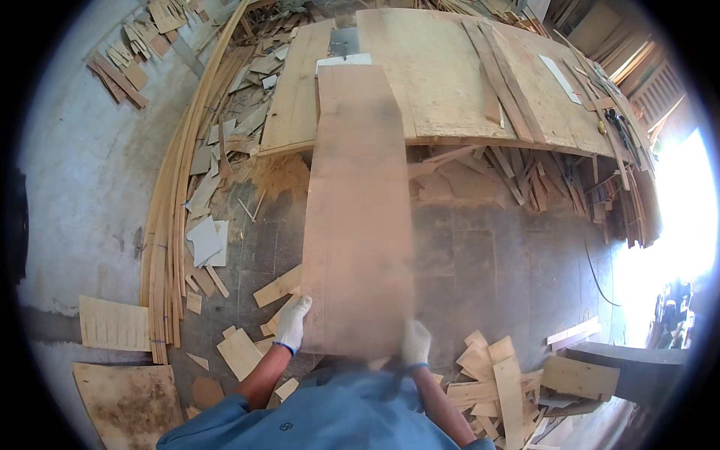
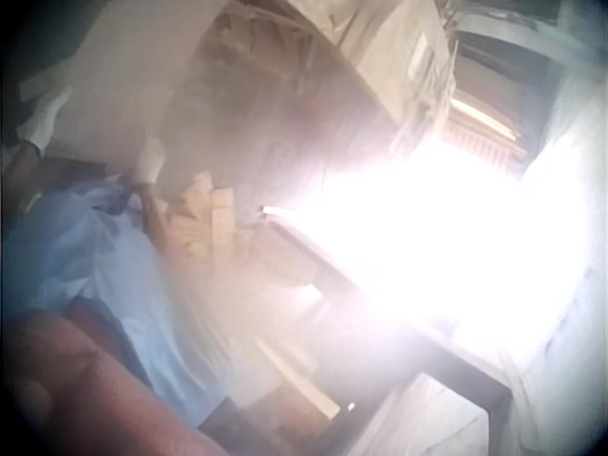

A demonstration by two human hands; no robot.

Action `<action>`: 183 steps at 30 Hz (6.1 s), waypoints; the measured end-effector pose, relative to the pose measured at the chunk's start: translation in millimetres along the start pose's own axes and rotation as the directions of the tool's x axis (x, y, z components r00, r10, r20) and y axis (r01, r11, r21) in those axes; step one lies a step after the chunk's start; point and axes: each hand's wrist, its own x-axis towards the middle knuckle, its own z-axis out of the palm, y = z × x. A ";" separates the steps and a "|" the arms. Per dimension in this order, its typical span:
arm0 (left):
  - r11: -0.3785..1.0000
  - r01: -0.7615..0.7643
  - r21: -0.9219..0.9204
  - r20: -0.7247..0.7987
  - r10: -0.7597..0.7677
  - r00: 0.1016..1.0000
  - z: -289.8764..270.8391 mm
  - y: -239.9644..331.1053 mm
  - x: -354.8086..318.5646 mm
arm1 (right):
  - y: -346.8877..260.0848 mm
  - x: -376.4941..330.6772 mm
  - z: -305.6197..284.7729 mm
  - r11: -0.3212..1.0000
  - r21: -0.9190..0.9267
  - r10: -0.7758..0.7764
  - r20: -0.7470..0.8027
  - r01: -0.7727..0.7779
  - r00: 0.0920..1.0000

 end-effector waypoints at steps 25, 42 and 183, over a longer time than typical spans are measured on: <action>0.996 0.088 0.005 0.040 -0.088 0.995 -47.1 -33.6 48.5 | -62.2 8.3 44.4 0.971 0.022 0.239 0.008 -0.239 0.971; 0.995 0.041 -0.087 -0.029 -0.044 0.999 -16.6 1.3 77.5 | -51.9 57.8 39.4 0.982 -0.019 0.187 -0.010 -0.187 0.982; 0.997 0.052 0.050 0.036 -0.054 0.998 -34.3 82.1 314.2 | -157.2 249.9 139.7 0.962 0.025 0.272 -0.053 -0.271 0.961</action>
